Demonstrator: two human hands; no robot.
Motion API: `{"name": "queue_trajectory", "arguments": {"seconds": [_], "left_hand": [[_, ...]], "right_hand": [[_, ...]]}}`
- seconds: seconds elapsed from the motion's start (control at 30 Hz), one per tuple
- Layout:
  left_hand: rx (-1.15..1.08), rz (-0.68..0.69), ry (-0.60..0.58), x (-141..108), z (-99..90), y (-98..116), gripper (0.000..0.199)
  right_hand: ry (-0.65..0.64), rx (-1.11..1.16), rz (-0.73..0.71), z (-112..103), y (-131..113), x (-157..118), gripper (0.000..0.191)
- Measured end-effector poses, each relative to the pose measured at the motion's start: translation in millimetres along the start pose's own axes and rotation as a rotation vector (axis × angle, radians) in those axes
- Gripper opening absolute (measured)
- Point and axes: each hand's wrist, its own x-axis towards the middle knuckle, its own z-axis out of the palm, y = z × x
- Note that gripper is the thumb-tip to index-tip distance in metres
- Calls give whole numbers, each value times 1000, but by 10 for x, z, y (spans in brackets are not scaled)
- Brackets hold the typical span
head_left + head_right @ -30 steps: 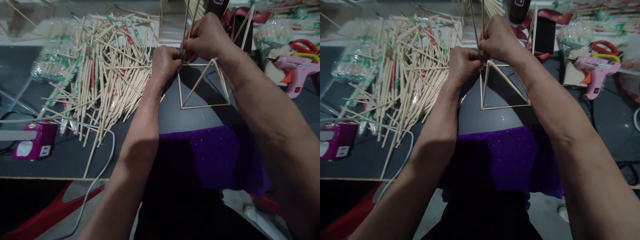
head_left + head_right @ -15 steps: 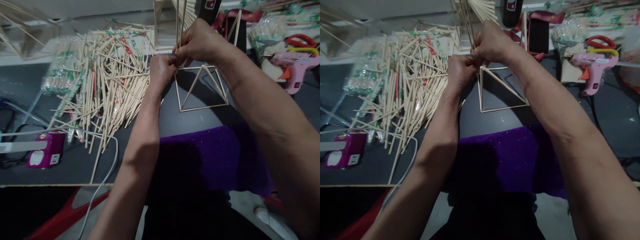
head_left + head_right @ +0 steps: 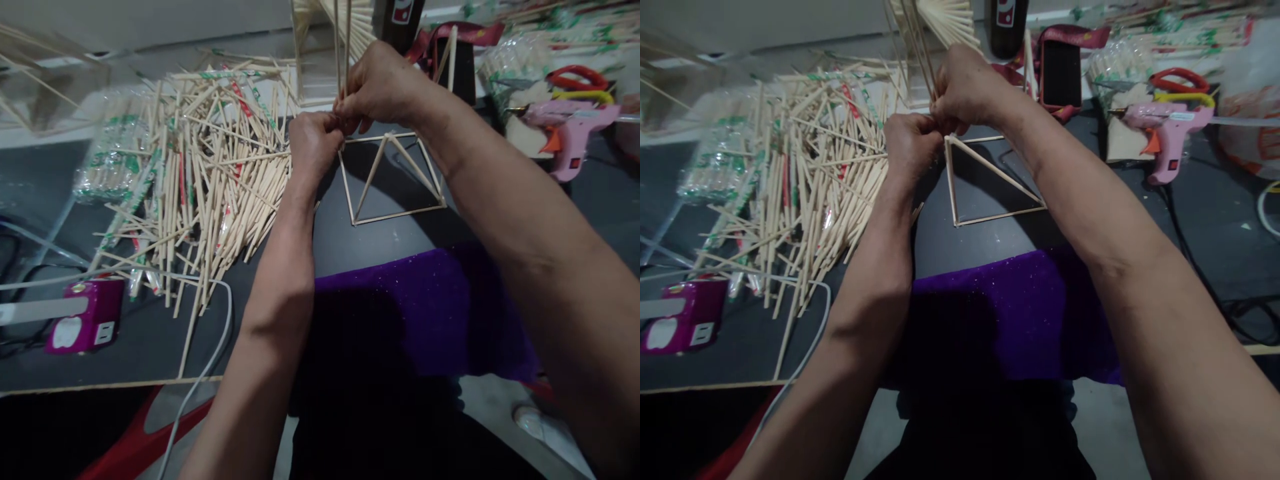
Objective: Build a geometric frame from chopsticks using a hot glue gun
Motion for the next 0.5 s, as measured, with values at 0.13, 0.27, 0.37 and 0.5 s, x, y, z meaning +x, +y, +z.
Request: {"name": "queue_trajectory", "arguments": {"seconds": [0.13,0.27,0.37,0.5], "left_hand": [[-61,5,49,27,42,-62,22],[-145,20,140,16,50,-78,19],[-178,11,149,-2,37,-67,19],[-188,-37,137,11,43,-70,17]], "right_hand": [[-24,-121,62,-9,-187,-71,24],[32,-273,90,-181,-515,-330,31],[130,-240,-72,-479,-661,-757,23],[408,-88,-184,-1043,-246,-1442,18]]}}
